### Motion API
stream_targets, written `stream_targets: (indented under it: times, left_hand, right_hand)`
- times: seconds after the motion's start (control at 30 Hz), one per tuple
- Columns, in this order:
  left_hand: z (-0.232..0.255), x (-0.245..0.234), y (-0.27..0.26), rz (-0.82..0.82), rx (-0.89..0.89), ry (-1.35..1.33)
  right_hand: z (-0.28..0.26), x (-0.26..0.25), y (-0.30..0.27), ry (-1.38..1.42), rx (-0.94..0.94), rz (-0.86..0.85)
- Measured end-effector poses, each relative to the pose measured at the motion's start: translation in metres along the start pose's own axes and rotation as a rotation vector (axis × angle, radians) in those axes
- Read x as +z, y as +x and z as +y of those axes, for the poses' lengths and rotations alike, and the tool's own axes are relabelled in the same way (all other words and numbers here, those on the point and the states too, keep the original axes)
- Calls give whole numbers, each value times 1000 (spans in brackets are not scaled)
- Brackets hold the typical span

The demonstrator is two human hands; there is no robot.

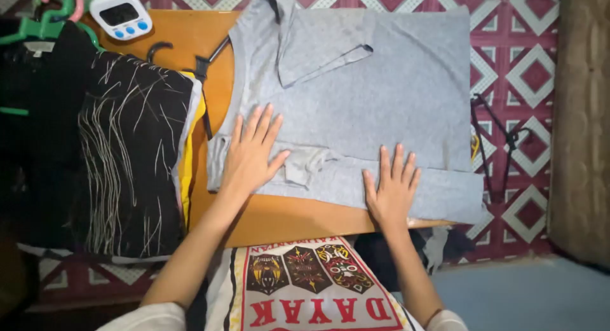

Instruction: Folding t-shirts and putting them on hangers.

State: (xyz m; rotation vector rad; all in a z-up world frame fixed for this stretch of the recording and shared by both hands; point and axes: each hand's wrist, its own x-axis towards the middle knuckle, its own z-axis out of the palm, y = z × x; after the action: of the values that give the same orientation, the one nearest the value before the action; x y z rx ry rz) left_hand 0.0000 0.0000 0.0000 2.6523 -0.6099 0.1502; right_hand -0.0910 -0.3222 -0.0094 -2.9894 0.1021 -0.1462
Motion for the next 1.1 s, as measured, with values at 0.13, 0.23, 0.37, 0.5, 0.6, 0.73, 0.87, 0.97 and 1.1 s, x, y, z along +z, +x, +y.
stream_targets:
  times: [0.13,0.23,0.37,0.5,0.6,0.73,0.87,0.97,1.1]
  left_hand:
    - [10,-6,-27,-11,-1,-35]
    - [22,-10,-50,-48,-62,-30]
    - [32,-14,-58,-87,-69,-63]
    - [33,-38,5,81,71,26]
    - [13,-19,88,193,211,376]
    - [-44,34,171,278,246,379]
    - [-77,29,208,157,265,211]
    - [-104,28,219,68,167,228]
    - [-122,21,227,-2,72,169]
  right_hand:
    - [-4,-6,-29,-23,0,-11]
    - [-3,-28,-50,-54,-42,-16]
    - [32,-65,-26,2,-171,-63]
    - [108,-77,49,135,-228,138]
    - [205,-30,121,193,-144,242]
    - [252,10,203,617,7,223]
    - [278,53,251,1033,226,-66]
    - [283,67,269,995,275,-202]
    - [273,40,276,986,255,-240]
